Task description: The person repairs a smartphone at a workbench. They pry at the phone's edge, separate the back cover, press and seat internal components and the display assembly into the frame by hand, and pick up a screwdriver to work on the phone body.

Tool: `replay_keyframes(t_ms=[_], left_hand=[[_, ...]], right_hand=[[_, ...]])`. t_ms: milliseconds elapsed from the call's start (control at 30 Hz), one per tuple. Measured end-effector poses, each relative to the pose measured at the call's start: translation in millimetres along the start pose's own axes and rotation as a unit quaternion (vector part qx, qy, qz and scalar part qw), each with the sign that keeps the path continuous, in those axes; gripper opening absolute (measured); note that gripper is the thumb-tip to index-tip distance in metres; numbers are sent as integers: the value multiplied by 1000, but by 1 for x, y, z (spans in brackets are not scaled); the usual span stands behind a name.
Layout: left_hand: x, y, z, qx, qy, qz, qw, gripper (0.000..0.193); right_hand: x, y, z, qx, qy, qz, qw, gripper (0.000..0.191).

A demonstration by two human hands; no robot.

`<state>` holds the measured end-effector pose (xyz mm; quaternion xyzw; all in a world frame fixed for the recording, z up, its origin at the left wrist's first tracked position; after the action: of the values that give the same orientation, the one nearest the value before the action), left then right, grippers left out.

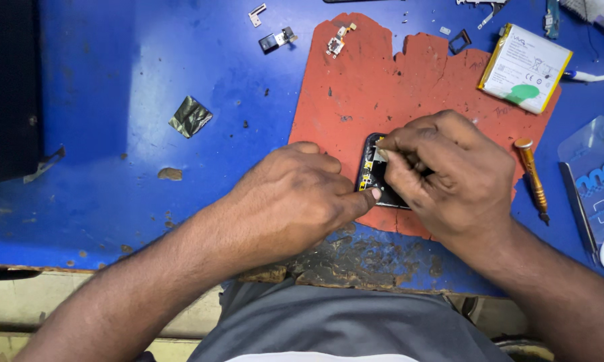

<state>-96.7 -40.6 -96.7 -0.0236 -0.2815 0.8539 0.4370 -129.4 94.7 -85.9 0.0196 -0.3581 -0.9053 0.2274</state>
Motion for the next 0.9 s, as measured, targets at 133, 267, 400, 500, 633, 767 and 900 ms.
replay_keyframes(t_ms=[133, 267, 400, 500, 633, 767, 900], left_hand=[[1, 0, 1, 1, -7, -3, 1000, 21], [0, -1, 1, -1, -4, -1, 1000, 22], [0, 1, 0, -1, -3, -3, 1000, 25], [2, -2, 2, 5, -10, -3, 1000, 24], [6, -7, 10, -10, -16, -12, 1000, 29], [11, -11, 12, -19, -8, -7, 1000, 33], [14, -11, 10, -23, -3, 4, 1000, 27]], right_hand=[[0, 1, 2, -13, -10, 6, 1000, 14], [0, 2, 1, 2, 0, 5, 1000, 15], [1, 0, 0, 5, -8, -4, 1000, 14], [1, 2, 3, 7, -16, 2, 1000, 14], [2, 7, 12, 29, -19, 14, 999, 15], [5, 9, 18, 22, -21, 16, 999, 14], [5, 7, 22, 10, -29, 7, 999, 14]])
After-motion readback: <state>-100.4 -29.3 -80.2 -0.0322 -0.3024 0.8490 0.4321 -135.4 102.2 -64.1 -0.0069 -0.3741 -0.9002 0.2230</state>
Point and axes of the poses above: each hand's wrist, its own x-axis towards the middle knuckle, its own z-axis out of the back of the hand, y = z × x, the point moved 8 cm from there along x, towards the middle knuckle, and after that the axes turned 5 degrees about x, right-handed, at the moved point
